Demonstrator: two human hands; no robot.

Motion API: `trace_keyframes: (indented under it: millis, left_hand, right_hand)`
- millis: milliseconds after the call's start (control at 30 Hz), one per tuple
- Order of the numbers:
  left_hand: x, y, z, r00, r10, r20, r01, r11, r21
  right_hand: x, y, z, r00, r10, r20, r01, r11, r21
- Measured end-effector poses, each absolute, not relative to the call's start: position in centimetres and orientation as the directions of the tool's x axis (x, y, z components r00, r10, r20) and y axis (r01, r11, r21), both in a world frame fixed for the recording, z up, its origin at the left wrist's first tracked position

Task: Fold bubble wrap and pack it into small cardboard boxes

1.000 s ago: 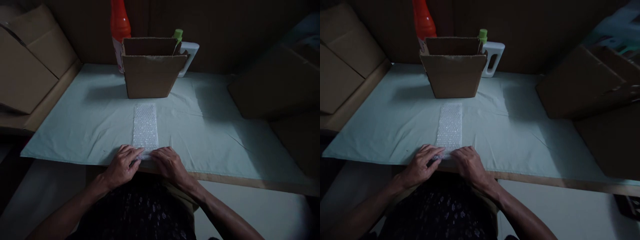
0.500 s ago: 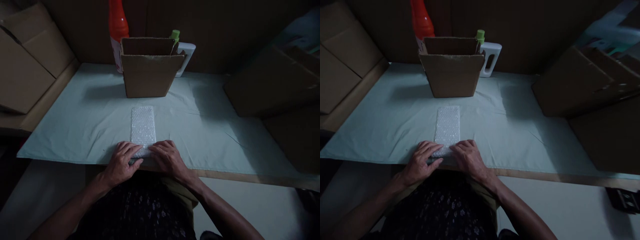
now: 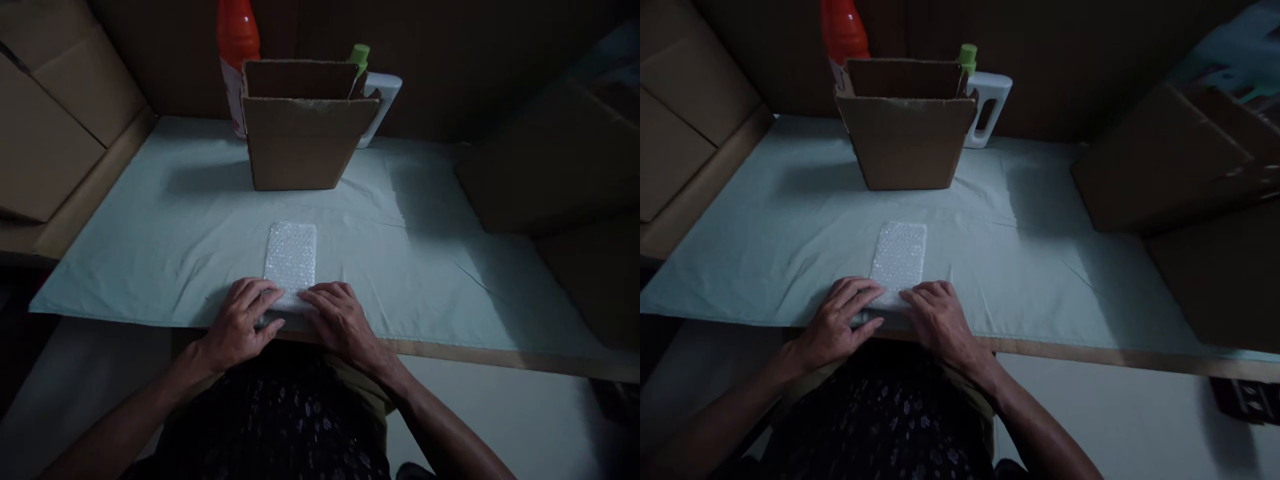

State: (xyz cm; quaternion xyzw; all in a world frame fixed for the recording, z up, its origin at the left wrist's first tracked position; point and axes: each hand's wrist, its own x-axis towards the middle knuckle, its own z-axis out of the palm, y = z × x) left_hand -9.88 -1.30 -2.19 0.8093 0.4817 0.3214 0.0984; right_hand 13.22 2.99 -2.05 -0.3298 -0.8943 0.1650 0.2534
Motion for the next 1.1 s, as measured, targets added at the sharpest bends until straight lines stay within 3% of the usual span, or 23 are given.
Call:
trace_keyframes:
  millis: [133,367,467,600,667,833,933,1100]
  left_hand:
    - [-10.0,-1.0,-1.9,0.342,0.864,0.369,0.663,-0.5,0.557]
    - [-9.7,1.2,-3.0,0.234,0.853,0.466,0.771,-0.455,0.445]
    - [-10.0,0.2,-2.5,0.323,0.831,0.454,0.721,-0.526,0.451]
    - [-10.4,-0.1,-2.1,0.326,0.863,0.387,0.663,-0.5,0.557]
    - [-10.4,0.6,-2.3,0.277,0.888,0.366,0.686,-0.45,0.572]
    - [-10.2,1.7,-2.7,0.198,0.866,0.459,0.781,-0.422,0.461]
    - [-10.2,0.7,-2.4,0.267,0.841,0.47,0.756,-0.485,0.439]
    - [-10.5,0.0,-2.2,0.293,0.858,0.421,0.709,-0.491,0.507]
  right_hand:
    - [13.7,2.7,-1.2,-0.648,0.709,0.279,0.492,0.669,-0.558]
    - [13.6,3.2,-2.4,-0.651,0.664,0.367,0.577,0.748,-0.328]
    - [13.5,3.4,-2.8,-0.616,0.682,0.393,0.543,0.73,-0.415]
    - [13.9,3.0,-2.5,-0.59,0.722,0.361,0.505,0.68,-0.532]
    - [14.0,2.9,-2.3,-0.582,0.732,0.354,0.542,0.674,-0.502]
    - [13.4,3.9,-2.9,-0.623,0.686,0.377,0.594,0.728,-0.342]
    - [13.0,4.6,-3.3,-0.603,0.701,0.382,0.572,0.713,-0.406]
    - [13.3,4.2,-2.9,-0.6,0.713,0.363,0.527,0.694,-0.491]
